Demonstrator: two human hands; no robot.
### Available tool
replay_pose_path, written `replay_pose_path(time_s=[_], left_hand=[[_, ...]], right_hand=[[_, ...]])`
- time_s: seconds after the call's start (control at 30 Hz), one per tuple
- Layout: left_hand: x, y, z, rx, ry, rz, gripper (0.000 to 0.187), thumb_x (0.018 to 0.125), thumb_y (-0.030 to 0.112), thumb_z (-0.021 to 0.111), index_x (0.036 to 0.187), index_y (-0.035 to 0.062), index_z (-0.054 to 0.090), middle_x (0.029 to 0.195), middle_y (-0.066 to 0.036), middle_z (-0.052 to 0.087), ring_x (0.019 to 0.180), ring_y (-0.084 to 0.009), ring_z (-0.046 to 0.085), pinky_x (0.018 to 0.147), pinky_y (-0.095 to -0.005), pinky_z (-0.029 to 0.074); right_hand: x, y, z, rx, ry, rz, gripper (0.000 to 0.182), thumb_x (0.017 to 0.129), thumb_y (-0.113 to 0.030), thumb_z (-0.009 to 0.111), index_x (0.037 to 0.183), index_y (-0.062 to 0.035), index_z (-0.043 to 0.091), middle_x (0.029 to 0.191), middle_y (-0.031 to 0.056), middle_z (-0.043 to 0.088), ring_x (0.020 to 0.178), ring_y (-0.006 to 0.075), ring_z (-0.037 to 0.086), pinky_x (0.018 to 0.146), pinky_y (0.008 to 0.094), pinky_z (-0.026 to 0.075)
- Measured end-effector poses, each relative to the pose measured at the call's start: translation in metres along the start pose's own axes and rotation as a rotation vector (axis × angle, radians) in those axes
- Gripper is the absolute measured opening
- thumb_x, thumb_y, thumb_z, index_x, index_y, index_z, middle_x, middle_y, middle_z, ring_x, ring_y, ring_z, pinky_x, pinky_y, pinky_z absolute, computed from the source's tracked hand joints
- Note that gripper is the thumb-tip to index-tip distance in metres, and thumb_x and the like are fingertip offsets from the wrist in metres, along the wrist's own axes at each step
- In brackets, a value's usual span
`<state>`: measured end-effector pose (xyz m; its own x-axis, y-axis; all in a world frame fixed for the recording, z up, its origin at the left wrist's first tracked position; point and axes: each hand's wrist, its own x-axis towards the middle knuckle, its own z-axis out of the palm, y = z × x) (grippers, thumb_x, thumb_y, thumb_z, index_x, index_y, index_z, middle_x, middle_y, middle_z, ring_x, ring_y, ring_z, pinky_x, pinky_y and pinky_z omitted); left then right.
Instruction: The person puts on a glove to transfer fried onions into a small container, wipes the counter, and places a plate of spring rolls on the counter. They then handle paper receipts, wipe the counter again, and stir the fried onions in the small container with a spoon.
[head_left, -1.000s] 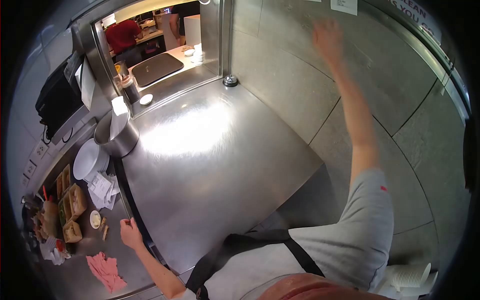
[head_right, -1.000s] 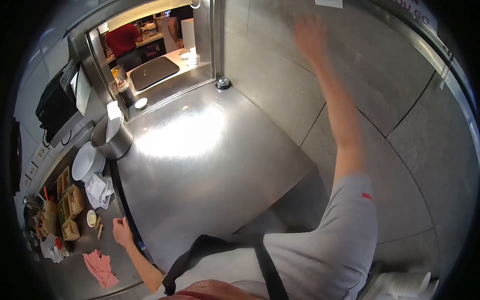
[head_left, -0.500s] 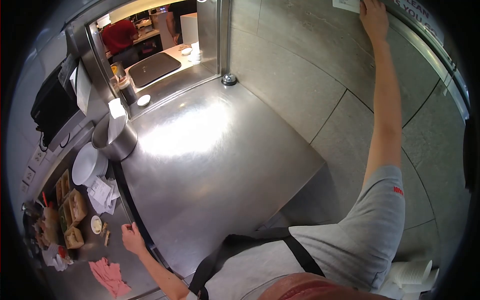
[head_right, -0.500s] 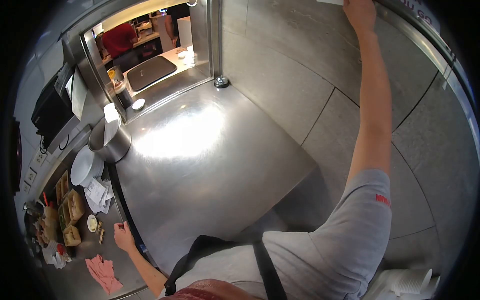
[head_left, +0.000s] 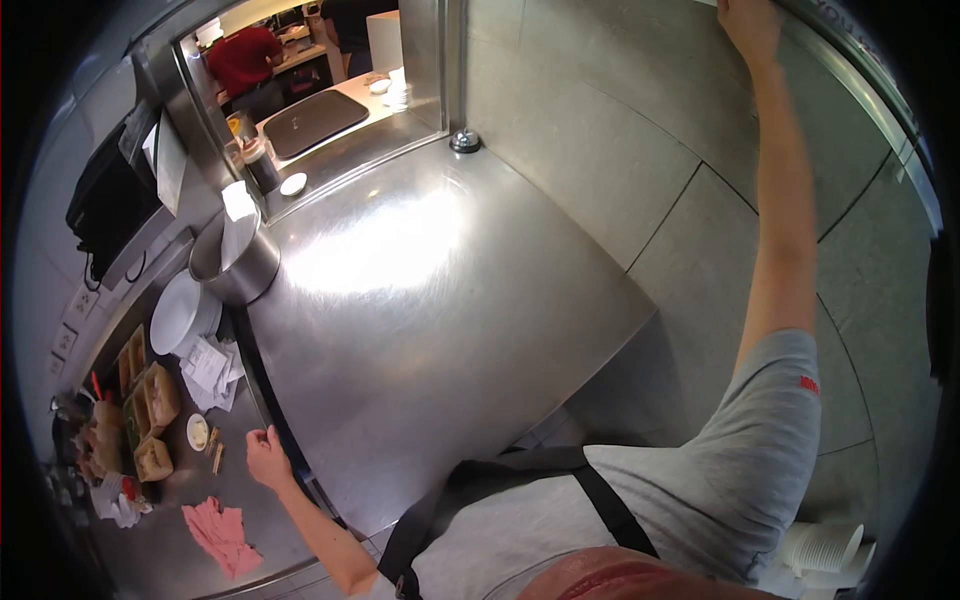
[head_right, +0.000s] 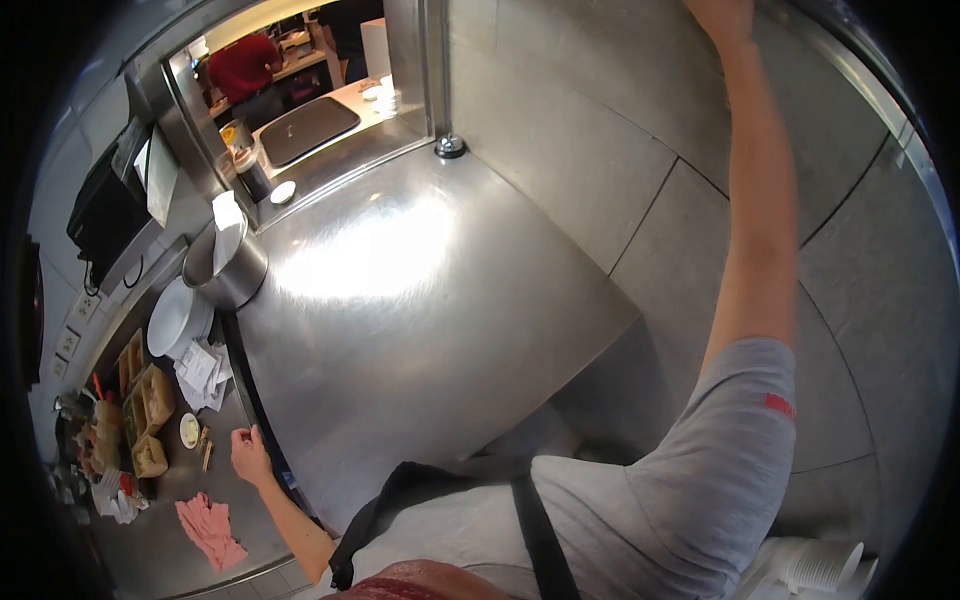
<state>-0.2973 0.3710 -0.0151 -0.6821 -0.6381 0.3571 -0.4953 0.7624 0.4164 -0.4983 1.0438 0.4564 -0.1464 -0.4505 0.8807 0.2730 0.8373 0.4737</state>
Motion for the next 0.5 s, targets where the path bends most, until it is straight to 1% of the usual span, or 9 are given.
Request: replay_pose_path(time_s=[0.07,0.1,0.13,0.17,0.23,0.4,0.43,0.47,0.5], left_hand=[[0.001,-0.008,0.008,-0.038,0.039,0.023,0.029,0.079,0.04,0.058,0.081,0.011,0.055,0.073,-0.009,0.059,0.067,-0.0297,0.057,0.057,-0.041,0.042],[0.002,-0.003,0.002,0.008,-0.024,0.0,0.03,0.08,0.041,0.057,0.081,0.0107,0.055,0.076,-0.01,0.061,0.069,-0.0308,0.058,0.058,-0.0412,0.042],[-0.001,0.011,-0.008,-0.014,-0.008,0.003,0.03,0.079,0.04,0.057,0.08,0.0104,0.055,0.074,-0.01,0.06,0.069,-0.0312,0.057,0.058,-0.0414,0.043],[-0.001,0.01,-0.005,0.006,0.017,0.01,0.03,0.079,0.04,0.058,0.08,0.0105,0.056,0.073,-0.01,0.06,0.068,-0.0313,0.057,0.058,-0.0415,0.043],[-0.002,0.017,-0.009,0.027,0.024,-0.03,0.031,0.078,0.042,0.059,0.081,0.0111,0.057,0.072,-0.009,0.059,0.068,-0.0309,0.057,0.058,-0.0414,0.043],[0.001,0.012,-0.012,-0.03,-0.035,-0.093,0.029,0.076,0.04,0.061,0.08,0.012,0.059,0.076,-0.009,0.062,0.073,-0.0292,0.059,0.062,-0.04,0.045],[0.001,0.012,-0.012,-0.015,-0.044,-0.126,0.029,0.075,0.04,0.061,0.078,0.0116,0.058,0.075,-0.009,0.062,0.074,-0.0299,0.059,0.062,-0.0406,0.045],[-0.001,0.02,-0.022,-0.024,-0.059,-0.142,0.029,0.074,0.04,0.061,0.077,0.0109,0.058,0.075,-0.01,0.062,0.074,-0.0307,0.059,0.063,-0.0416,0.045],[-0.001,0.019,-0.024,-0.037,-0.085,-0.171,0.029,0.075,0.04,0.061,0.082,0.0126,0.061,0.077,-0.009,0.063,0.075,-0.0287,0.06,0.064,-0.0401,0.045]], right_hand=[[0.003,-0.002,0.0,-0.033,-0.025,0.001,0.023,0.07,-0.004,0.052,0.092,-0.003,0.059,0.102,0.0125,0.057,0.094,0.0309,0.052,0.079,0.0407,0.043],[0.004,-0.006,0.003,-0.071,-0.039,0.006,0.022,0.071,-0.006,0.052,0.092,-0.003,0.059,0.102,0.0121,0.057,0.094,0.0305,0.052,0.079,0.0407,0.043],[0.007,-0.027,-0.013,-0.149,-0.16,0.098,0.024,0.073,-0.009,0.052,0.095,-0.003,0.06,0.106,0.0112,0.057,0.097,0.0294,0.052,0.081,0.0398,0.043],[-0.007,0.049,0.069,-0.429,-0.078,-0.225,0.032,0.084,-0.025,0.052,0.115,-0.0159,0.054,0.11,0.0045,0.058,0.099,0.0177,0.056,0.081,0.0301,0.047],[-0.003,0.015,0.05,-0.415,-0.217,-0.063,0.033,0.085,-0.027,0.049,0.114,-0.0131,0.055,0.113,0.0078,0.056,0.101,0.0216,0.054,0.083,0.0353,0.044],[0.006,-0.042,0.017,-0.698,-0.525,0.01,0.04,0.086,-0.032,0.042,0.113,-0.006,0.056,0.118,0.0161,0.052,0.107,0.0314,0.048,0.087,0.0481,0.039],[0.002,-0.041,0.023,-0.722,-0.378,-0.048,0.035,0.084,-0.028,0.043,0.106,-0.0054,0.06,0.114,0.0165,0.054,0.103,0.0313,0.05,0.083,0.0461,0.042],[0.014,-0.057,0.003,-0.632,-0.586,0.039,0.034,0.083,-0.026,0.045,0.105,-0.0062,0.06,0.113,0.0166,0.054,0.102,0.0313,0.051,0.081,0.046,0.043],[0.018,-0.065,0.003,-0.646,-0.505,0.037,0.034,0.082,-0.026,0.045,0.105,-0.0062,0.06,0.112,0.0157,0.054,0.101,0.0307,0.051,0.08,0.0468,0.043]])
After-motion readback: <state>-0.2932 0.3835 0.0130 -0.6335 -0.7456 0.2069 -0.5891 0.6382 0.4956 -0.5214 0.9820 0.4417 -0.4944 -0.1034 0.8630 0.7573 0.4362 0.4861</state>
